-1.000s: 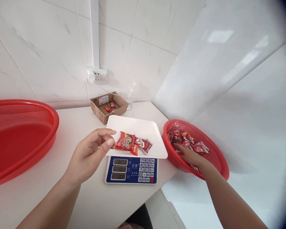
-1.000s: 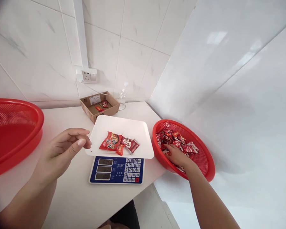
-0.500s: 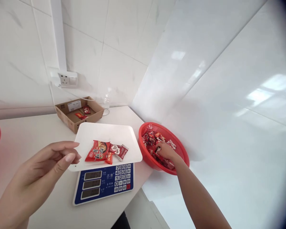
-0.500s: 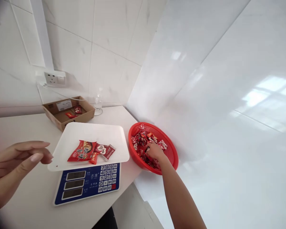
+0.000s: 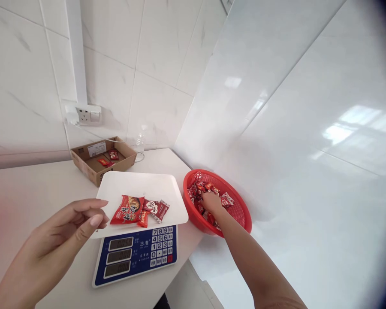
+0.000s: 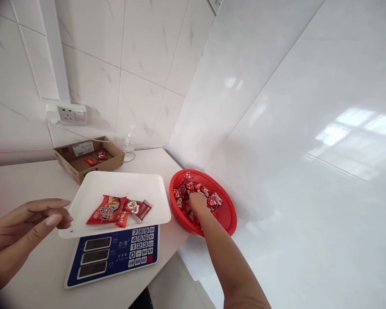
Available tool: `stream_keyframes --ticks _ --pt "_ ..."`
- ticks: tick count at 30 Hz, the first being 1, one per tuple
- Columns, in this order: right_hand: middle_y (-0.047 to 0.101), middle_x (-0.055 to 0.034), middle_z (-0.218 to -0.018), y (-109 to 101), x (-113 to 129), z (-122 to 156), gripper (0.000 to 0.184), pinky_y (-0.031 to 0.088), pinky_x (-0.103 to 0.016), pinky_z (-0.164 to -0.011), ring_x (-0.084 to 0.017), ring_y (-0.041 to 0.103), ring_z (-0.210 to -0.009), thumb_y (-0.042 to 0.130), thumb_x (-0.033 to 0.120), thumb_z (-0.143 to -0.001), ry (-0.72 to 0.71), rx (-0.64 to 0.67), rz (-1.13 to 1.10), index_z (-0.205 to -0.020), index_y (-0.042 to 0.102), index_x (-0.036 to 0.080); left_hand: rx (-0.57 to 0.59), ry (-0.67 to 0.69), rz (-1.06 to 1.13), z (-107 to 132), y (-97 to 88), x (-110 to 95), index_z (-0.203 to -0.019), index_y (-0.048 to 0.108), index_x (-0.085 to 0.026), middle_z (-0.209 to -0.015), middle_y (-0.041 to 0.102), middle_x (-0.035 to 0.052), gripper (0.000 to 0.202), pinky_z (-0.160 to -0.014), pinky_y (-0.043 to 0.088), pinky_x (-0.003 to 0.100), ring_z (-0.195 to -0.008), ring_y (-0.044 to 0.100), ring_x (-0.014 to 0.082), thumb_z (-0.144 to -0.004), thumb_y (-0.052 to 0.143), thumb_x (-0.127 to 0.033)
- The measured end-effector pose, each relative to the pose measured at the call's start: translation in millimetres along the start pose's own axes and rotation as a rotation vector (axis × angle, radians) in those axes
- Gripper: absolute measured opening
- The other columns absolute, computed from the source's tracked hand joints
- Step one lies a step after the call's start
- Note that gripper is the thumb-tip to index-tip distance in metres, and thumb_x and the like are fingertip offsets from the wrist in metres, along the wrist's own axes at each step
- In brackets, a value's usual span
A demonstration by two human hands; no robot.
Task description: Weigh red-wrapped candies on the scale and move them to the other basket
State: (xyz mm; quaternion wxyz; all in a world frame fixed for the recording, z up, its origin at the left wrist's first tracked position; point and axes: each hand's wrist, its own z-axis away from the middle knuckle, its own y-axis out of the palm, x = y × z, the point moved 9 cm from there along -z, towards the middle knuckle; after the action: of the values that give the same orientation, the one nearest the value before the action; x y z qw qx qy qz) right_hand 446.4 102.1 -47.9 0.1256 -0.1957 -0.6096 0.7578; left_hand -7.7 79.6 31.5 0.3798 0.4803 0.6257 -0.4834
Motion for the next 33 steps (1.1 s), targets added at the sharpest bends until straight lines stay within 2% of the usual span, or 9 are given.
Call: stream_keyframes --ticks 5,9,13,16,20,22,26,29,33 --pt "0.061 -0.0078 -0.113 -8 -3 -2 0.029 0.052 -0.039 -0.083 -0.019 0.061 -0.096 0.056 0.036 -0.092 0.041 -0.071 -0.116 -0.113 0.060 0.017 0.069 0.006 0.056 0 0.1 -2 -0.095 0.065 -0.028 -0.074 0.069 -0.0015 0.043 -0.059 0.051 0.023 -0.073 0.064 0.0185 -0.071 0.065 -0.064" --pt "0.067 -0.0091 -0.091 -34 -14 12 0.018 0.047 -0.033 -0.074 -0.021 0.062 -0.086 0.049 0.024 -0.089 0.045 -0.220 -0.265 -0.085 0.064 0.016 0.037 0.017 0.114 0 -4.5 -8 -0.092 0.066 -0.032 -0.072 0.069 -0.0042 0.030 -0.058 0.050 0.022 -0.073 0.063 0.0178 -0.073 0.068 -0.056" --pt "0.069 -0.0051 -0.091 -59 -11 40 0.025 0.046 -0.029 -0.072 -0.020 0.062 -0.084 0.039 0.029 -0.088 -0.008 -0.363 -0.473 -0.088 0.062 0.020 0.064 -0.006 0.089 -3 -3.9 2 -0.095 0.066 -0.031 -0.074 0.069 -0.0021 0.031 -0.057 0.052 0.021 -0.073 0.064 0.0185 -0.075 0.067 -0.055" --pt "0.069 -0.0033 -0.085 -66 8 61 0.033 0.047 -0.029 -0.068 -0.019 0.063 -0.078 0.035 0.041 -0.089 -0.061 -0.399 -0.640 -0.089 0.060 0.021 0.134 0.033 0.078 -5 0.5 6 -0.097 0.066 -0.029 -0.074 0.069 0.0001 0.033 -0.057 0.054 0.022 -0.071 0.065 0.0188 -0.075 0.067 -0.054" --pt "0.067 -0.0034 -0.070 -65 50 88 0.031 0.047 -0.030 -0.064 -0.020 0.061 -0.068 0.050 0.050 -0.081 -0.191 -0.439 -1.046 -0.077 0.060 0.020 0.143 0.074 0.110 -2 2.2 -4 -0.098 0.065 -0.027 -0.076 0.068 0.0015 0.030 -0.059 0.053 0.022 -0.072 0.063 0.0169 -0.080 0.064 -0.051" --pt "0.065 -0.0027 -0.066 -59 75 101 0.030 0.047 -0.029 -0.062 -0.019 0.060 -0.065 0.056 0.050 -0.077 -0.251 -0.433 -1.151 -0.070 0.058 0.020 0.129 0.076 0.121 0 2.4 -10 -0.098 0.065 -0.027 -0.076 0.067 0.0012 0.027 -0.061 0.053 0.021 -0.072 0.062 0.0155 -0.082 0.062 -0.049" --pt "0.066 -0.0018 -0.066 -46 114 126 0.027 0.046 -0.027 -0.059 -0.017 0.058 -0.061 0.054 0.044 -0.080 -0.310 -0.452 -1.126 -0.069 0.060 0.020 0.136 0.072 0.136 4 4.1 -14 -0.098 0.065 -0.027 -0.077 0.066 0.0003 0.025 -0.064 0.052 0.021 -0.073 0.062 0.0143 -0.083 0.061 -0.048" --pt "0.068 -0.0016 -0.071 -37 129 139 0.022 0.046 -0.027 -0.060 -0.016 0.059 -0.063 0.052 0.038 -0.084 -0.330 -0.505 -1.014 -0.075 0.063 0.021 0.151 0.076 0.143 3 5.8 -13 -0.099 0.064 -0.028 -0.076 0.065 -0.0002 0.025 -0.064 0.052 0.021 -0.073 0.062 0.0141 -0.084 0.061 -0.047" --pt "0.068 -0.0026 -0.078 -37 144 155 0.017 0.047 -0.028 -0.066 -0.016 0.061 -0.072 0.050 0.027 -0.086 -0.476 -0.624 -0.856 -0.079 0.065 0.022 0.157 0.067 0.132 1 7.5 -12 -0.099 0.064 -0.028 -0.078 0.066 -0.0001 0.024 -0.064 0.052 0.021 -0.074 0.062 0.0142 -0.084 0.061 -0.046"
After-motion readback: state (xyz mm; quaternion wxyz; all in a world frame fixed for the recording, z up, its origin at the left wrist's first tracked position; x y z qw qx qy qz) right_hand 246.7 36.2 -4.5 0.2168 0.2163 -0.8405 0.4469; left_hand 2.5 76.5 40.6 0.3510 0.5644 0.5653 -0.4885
